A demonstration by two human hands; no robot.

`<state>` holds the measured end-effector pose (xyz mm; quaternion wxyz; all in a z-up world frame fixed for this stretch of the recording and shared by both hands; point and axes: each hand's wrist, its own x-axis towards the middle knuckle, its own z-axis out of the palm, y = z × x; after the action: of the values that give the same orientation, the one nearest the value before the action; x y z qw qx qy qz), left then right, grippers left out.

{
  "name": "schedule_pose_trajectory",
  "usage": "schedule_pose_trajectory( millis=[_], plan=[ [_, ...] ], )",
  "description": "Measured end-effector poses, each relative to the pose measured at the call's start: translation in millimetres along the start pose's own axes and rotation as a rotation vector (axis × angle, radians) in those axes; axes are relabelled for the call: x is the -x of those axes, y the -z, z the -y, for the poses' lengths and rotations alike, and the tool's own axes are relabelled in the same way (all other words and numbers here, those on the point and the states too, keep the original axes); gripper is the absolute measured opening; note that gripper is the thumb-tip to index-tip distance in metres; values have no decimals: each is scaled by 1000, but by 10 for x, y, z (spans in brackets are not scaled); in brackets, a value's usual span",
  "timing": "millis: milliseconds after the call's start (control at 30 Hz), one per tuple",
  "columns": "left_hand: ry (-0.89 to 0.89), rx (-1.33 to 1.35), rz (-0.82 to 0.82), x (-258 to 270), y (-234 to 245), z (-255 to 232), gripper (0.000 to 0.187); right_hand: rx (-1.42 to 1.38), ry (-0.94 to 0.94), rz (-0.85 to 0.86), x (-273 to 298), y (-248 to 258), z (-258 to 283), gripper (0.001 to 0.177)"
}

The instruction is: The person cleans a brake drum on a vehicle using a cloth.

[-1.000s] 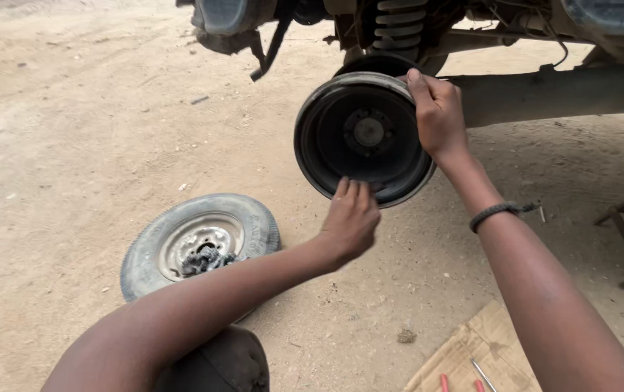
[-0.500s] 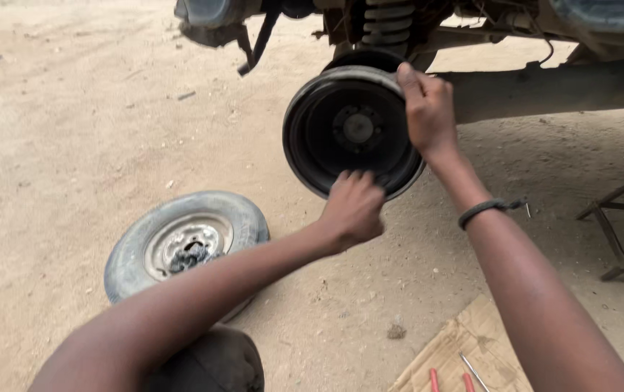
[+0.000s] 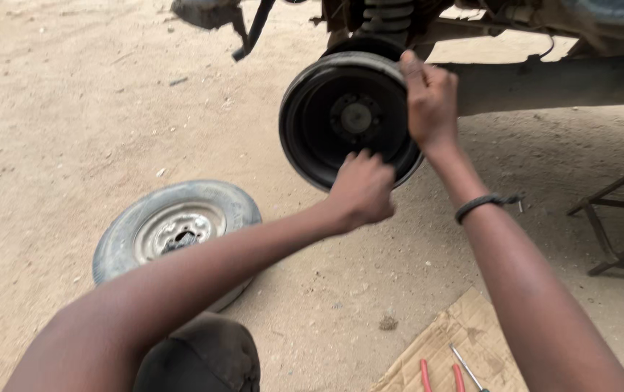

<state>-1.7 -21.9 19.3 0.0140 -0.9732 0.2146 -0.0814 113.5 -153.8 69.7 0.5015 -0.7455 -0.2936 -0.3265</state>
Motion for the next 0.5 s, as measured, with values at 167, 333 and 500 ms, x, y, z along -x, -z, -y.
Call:
schedule_pose_trajectory(
  millis=[167, 333, 500],
  plan=[
    [-231, -328, 63, 343, 70, 616, 12, -75, -17, 29, -9, -51, 24, 62],
    [-239, -752, 156, 316, 44, 871, 21, -74, 28, 22, 8, -98, -72, 66],
    [161, 311, -178, 64, -175, -86, 25, 17, 57, -61, -36, -81, -172, 68]
  ],
)
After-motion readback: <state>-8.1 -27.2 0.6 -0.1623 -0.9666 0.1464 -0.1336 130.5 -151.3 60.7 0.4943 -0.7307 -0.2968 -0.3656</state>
